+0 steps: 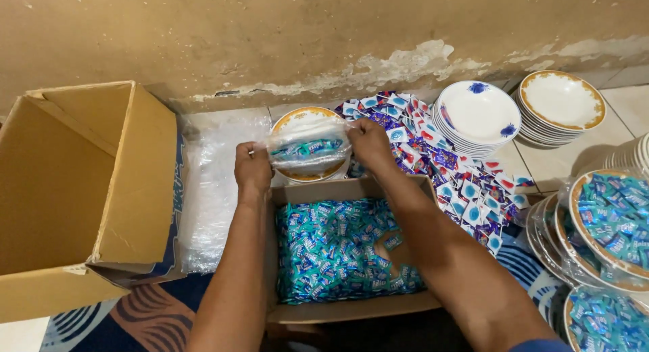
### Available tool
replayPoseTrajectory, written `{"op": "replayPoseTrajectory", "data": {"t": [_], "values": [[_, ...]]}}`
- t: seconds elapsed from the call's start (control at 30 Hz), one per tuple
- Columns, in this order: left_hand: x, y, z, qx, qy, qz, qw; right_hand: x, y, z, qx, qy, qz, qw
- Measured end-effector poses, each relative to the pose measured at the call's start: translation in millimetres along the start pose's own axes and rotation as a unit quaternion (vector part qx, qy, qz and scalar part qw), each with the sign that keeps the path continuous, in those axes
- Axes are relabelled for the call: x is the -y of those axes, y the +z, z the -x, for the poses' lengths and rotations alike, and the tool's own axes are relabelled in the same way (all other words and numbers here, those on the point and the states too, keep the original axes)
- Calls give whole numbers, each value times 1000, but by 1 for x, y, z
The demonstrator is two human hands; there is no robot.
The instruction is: Packing small blue packets and ceramic plates into a cardboard box, including placing plates into plastic bags.
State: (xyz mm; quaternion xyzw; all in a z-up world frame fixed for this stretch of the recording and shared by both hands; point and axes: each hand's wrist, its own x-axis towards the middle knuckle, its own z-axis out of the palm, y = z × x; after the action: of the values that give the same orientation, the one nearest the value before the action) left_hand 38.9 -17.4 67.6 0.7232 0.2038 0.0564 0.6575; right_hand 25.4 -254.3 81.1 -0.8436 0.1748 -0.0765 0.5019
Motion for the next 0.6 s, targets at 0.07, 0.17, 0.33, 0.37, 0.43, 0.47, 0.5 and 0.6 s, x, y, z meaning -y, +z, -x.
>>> {"op": "replayPoseTrajectory", "data": {"t": [0.07,0.17,0.33,0.37,0.43,0.47,0.5,0.6], "values": [[3,-4,7,0,10,-26,1000,-5,-4,6,10,-5,-7,1000],[17,-10,10,6,24,-90,996,-6,-9,21,14,-8,-33,999],[7,-27,63,43,8,-143,989,-25,-11,52,33,6,-75,997],[11,-30,66,44,2,-142,989,-18,-15,63,35,8,-87,996],[21,-32,73,44,-3,-140,989,-19,-17,73,36,10,-100,994],[26,-32,76,33,-12,-102,994,-28,-14,71,42,8,-114,993],[33,-32,81,23,-23,-64,997,-38,-11,72,48,8,-126,991],[27,-32,115,18,-14,-33,999,-22,-27,107,47,-31,-192,980]]}}
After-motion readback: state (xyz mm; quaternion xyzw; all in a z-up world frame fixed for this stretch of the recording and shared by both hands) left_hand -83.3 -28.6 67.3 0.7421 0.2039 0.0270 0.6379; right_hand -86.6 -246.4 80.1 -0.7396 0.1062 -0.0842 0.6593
